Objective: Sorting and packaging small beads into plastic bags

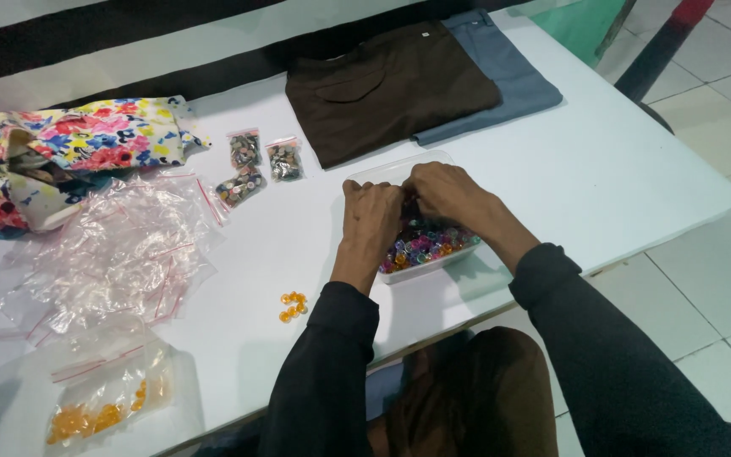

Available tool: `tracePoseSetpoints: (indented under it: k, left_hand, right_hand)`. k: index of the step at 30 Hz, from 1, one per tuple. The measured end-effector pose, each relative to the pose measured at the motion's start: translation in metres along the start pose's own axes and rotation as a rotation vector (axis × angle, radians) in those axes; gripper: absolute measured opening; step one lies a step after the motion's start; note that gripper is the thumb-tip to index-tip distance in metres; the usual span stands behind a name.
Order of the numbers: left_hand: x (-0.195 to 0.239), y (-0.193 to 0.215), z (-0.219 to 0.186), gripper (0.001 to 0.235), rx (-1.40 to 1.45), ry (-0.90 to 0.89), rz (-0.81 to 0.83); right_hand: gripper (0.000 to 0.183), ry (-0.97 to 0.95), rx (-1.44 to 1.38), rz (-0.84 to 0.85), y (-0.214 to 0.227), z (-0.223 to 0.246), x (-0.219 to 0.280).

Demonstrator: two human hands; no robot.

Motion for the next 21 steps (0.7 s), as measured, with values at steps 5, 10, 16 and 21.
tracePoseSetpoints:
  k: [5, 10, 16, 21]
  left_hand:
    - [0.005, 0.008, -0.002, 0.014, -0.006, 0.016, -0.032]
    - [0.009, 0.02, 0.004, 0.013, 0.251, 0.013, -0.108]
    - [0.018, 0.027, 0.01, 0.019, 0.821, 0.065, -0.2]
    - [0.035, 0.038, 0.011, 0.016, 0.94, 0.031, -0.288]
  right_hand:
    - [0.015, 0.016, -0.067, -0.028, 0.011, 0.008, 0.006]
    - [0.025, 0.055, -0.326, -0.091, 0.036, 0.008, 0.028]
    - [0.016, 0.101, -0.672, -0.183, 0.041, 0.011, 0.049]
    - [0.026, 0.114, -0.723, -0.266, 0.04, 0.02, 0.052]
Point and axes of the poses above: each hand's wrist, its own x-axis away from the middle knuckle, its own y-axis out of the back of the hand, z = x × y, the point moved 1 cm from there along -x, towards the middle knuckle, and after that the axes turned 7 degrees about z, right-handed, at the moved point
